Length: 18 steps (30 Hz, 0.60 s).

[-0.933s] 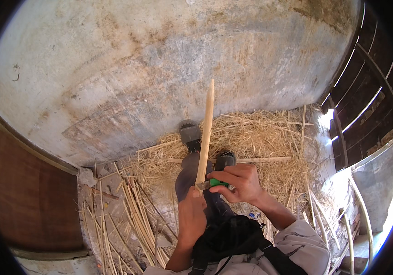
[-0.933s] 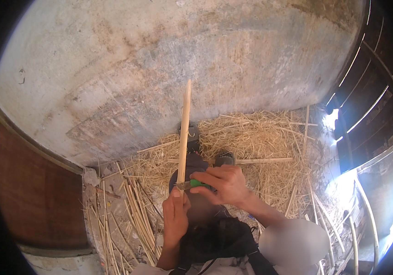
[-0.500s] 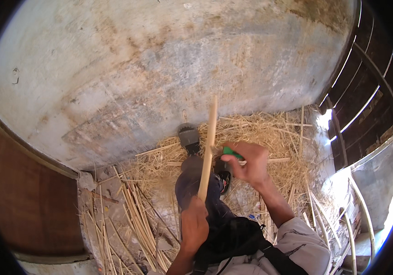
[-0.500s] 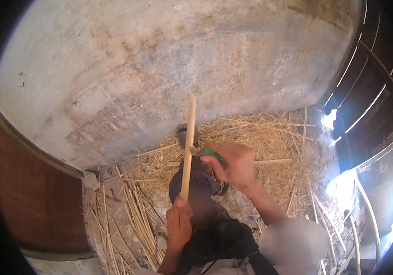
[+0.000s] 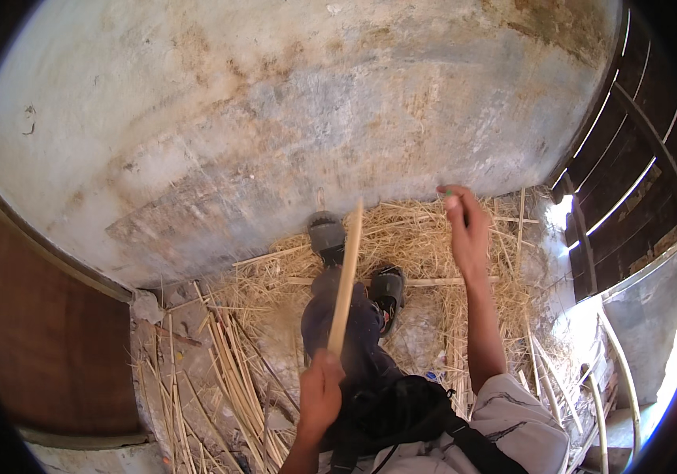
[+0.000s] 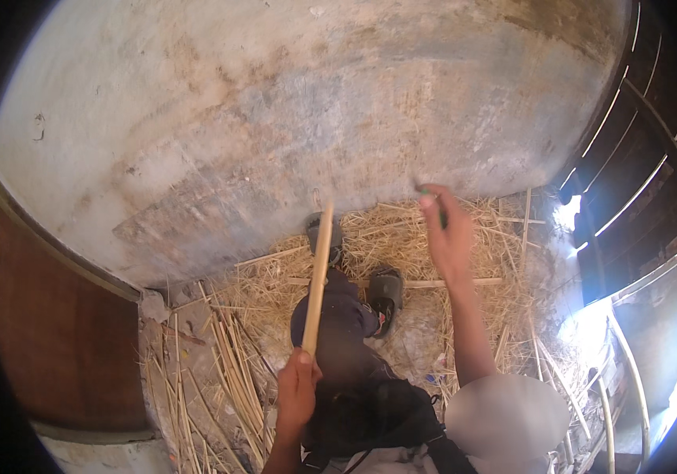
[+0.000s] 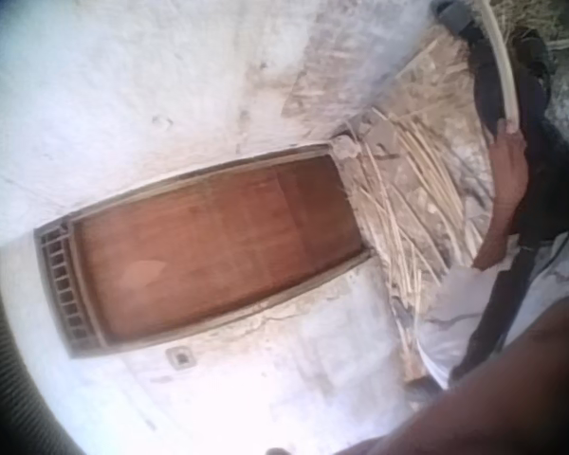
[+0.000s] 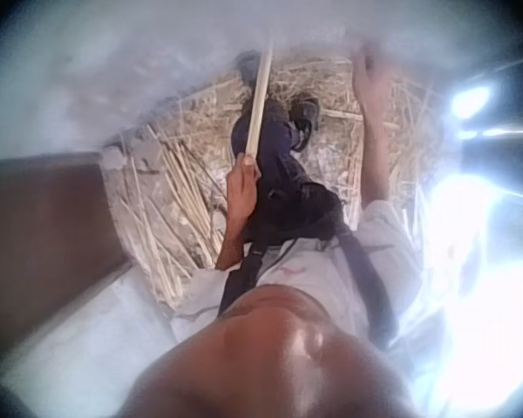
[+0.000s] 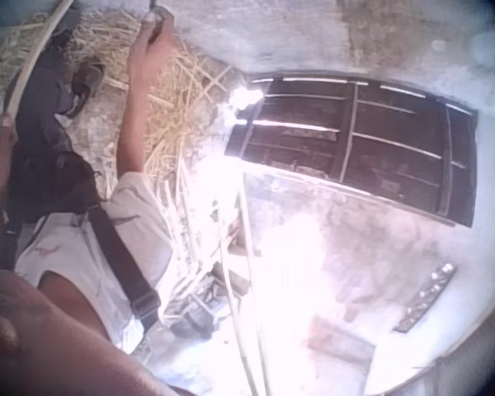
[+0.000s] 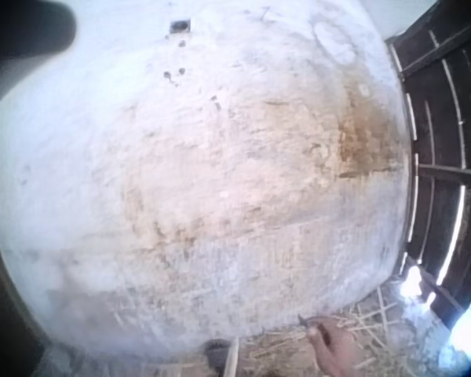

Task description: The person scrapes a long bamboo pole with a green utility knife, removing thin outer layers while standing over a floor covered in straw and wood shavings.

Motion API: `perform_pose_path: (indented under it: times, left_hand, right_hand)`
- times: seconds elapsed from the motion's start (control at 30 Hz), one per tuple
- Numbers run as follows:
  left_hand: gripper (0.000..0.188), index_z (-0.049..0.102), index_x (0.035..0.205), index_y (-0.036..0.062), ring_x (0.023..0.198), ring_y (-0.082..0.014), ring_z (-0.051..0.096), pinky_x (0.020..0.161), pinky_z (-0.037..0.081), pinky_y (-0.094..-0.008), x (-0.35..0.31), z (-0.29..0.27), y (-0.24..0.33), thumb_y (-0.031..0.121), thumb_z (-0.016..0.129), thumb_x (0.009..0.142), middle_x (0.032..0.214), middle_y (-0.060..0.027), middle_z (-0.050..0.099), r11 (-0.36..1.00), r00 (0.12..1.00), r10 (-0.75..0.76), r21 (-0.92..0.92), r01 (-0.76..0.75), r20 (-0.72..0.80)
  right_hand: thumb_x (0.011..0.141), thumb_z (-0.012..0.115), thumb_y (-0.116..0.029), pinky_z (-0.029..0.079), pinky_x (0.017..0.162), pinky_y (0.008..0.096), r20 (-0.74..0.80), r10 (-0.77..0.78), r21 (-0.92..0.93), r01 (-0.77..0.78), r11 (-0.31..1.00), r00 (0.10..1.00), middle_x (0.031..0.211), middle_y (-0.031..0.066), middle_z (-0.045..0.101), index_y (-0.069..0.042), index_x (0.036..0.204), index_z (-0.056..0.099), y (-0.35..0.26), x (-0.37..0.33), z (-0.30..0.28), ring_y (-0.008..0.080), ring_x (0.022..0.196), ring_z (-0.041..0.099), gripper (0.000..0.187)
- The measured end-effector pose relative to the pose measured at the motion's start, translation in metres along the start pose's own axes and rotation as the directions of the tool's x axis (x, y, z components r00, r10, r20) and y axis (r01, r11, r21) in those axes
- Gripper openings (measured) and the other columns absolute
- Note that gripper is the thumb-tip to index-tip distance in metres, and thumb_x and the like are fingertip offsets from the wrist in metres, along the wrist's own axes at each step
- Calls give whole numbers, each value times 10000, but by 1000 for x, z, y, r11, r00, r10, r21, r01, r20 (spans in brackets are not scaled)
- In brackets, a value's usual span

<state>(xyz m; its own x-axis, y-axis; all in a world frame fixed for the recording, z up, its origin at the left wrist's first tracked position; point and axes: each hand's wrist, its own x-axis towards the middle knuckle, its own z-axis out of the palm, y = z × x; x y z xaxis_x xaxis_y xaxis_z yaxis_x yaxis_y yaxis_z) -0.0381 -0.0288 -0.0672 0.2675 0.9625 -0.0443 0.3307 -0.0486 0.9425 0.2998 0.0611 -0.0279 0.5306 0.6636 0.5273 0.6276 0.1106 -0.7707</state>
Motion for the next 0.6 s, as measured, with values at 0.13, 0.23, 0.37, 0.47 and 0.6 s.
perform_pose_path:
  times: [0.13, 0.23, 0.37, 0.47, 0.6]
  left_hand:
    - [372, 536, 873, 29, 588, -70, 426, 532, 330, -276, 16, 1, 17, 251, 457, 1161, 657, 4, 458, 988, 999, 38, -149, -41, -27]
    - [330, 541, 890, 25, 594, -59, 421, 535, 318, -266, 24, 6, 28, 216, 480, 1153, 656, 12, 457, 988, 998, 59, -143, -63, -33]
    - [276, 604, 971, -14, 574, -190, 576, 557, 447, -357, 29, 7, 30, 207, 526, 1115, 658, -105, 581, 993, 999, 37, -109, -39, -18]
    - [274, 632, 1007, -23, 587, -202, 600, 565, 456, -362, 28, 8, 39, 202, 519, 1115, 666, -113, 590, 994, 998, 52, -93, -54, -21]
    - [294, 602, 968, 6, 594, -103, 476, 544, 365, -294, 28, 11, 43, 215, 482, 1136, 658, -14, 506, 989, 993, 104, -101, -108, -48]
  right_hand:
    - [988, 749, -391, 464, 552, 364, 221, -317, 180, 281, 943, 922, 754, 60, 673, -107, 1104, 766, -22, -59, 19, 215, 570, 602, 308]
    - [898, 827, -387, 477, 542, 380, 357, -489, 173, 458, 872, 796, 740, 26, 652, -141, 1068, 776, -41, -85, 18, 244, 560, 607, 304]
    - [833, 866, -396, 458, 521, 360, 435, -511, 118, 515, 849, 742, 726, 4, 635, -165, 1034, 783, -53, -96, 14, 216, 543, 591, 318]
    - [826, 870, -400, 451, 515, 354, 409, -513, 120, 512, 850, 755, 718, -3, 626, -166, 1040, 787, -52, -97, 16, 212, 532, 575, 328]
    - [823, 871, -398, 450, 513, 352, 408, -529, 146, 519, 842, 744, 702, -6, 613, -168, 1041, 795, -50, -98, 17, 212, 530, 572, 325]
